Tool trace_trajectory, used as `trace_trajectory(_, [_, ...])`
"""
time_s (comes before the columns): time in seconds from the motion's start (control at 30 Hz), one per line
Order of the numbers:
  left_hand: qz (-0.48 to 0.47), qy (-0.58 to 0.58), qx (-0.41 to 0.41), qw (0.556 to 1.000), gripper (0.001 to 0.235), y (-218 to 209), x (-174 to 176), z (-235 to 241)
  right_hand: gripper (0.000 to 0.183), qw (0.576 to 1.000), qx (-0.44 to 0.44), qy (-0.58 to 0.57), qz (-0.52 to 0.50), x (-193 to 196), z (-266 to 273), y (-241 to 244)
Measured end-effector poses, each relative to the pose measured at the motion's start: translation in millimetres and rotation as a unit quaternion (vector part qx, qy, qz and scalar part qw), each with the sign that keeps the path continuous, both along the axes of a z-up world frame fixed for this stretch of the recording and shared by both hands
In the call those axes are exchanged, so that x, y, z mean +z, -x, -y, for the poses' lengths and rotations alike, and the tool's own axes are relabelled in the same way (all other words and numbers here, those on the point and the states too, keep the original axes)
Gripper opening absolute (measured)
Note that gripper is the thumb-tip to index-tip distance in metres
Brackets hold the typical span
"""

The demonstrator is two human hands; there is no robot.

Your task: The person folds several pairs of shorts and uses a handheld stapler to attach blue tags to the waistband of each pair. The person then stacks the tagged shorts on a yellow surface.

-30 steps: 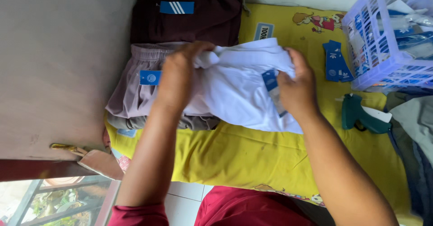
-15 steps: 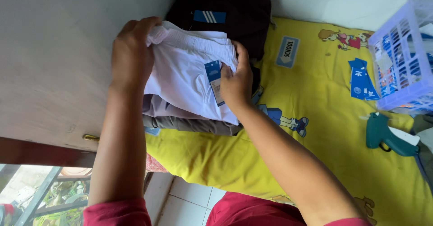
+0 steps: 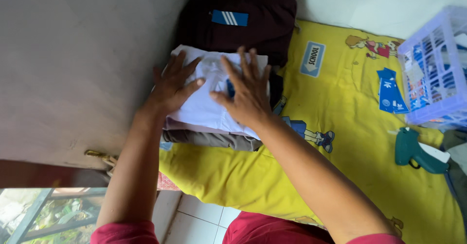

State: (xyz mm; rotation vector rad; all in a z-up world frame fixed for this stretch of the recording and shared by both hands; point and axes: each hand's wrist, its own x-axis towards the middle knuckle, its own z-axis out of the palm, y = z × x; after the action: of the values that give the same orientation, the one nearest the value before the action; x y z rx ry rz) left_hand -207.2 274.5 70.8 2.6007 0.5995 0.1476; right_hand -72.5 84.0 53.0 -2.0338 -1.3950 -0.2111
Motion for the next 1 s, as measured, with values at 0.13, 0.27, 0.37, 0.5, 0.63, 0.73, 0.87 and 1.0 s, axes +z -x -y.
trace_trajectory(0.13, [-0.075,0.021,0.028,0.997,0.087,-6,-11,5,0.089,0.992,-0.024,0.121,-0.012,-17,-6,-2])
trace_trajectory(0.27, [-0.051,0.011,0.019,0.998,0.090,-8,-18,4,0.086,0.986,-0.008,0.159,-0.044,-15,-2,-6])
trace_trajectory(0.37, [-0.022,-0.014,0.010,1.000,0.090,-7,-25,-4,0.080,0.989,0.006,0.137,-0.051,-10,5,-8])
trace_trajectory(0.5, [0.116,-0.143,-0.036,0.982,0.071,-9,-33,-14,0.046,0.998,-0.025,-0.044,0.023,-39,18,-35])
trace_trajectory(0.63, [0.256,-0.271,-0.058,0.926,0.026,-19,-35,-5,0.005,0.987,-0.080,-0.133,0.033,-35,84,-60])
trace_trajectory(0.73, [0.242,-0.274,-0.037,0.930,0.009,-41,-25,31,0.002,0.988,-0.109,-0.110,0.025,-37,144,-75])
trace_trajectory(0.87, [0.268,-0.284,-0.123,0.912,0.018,-89,-17,106,0.010,0.987,-0.156,-0.018,-0.016,-52,215,-89])
trace_trajectory(1.0, [0.296,-0.258,-0.197,0.898,0.009,-132,-21,180,0.015,0.975,-0.214,0.002,0.056,-75,260,-102])
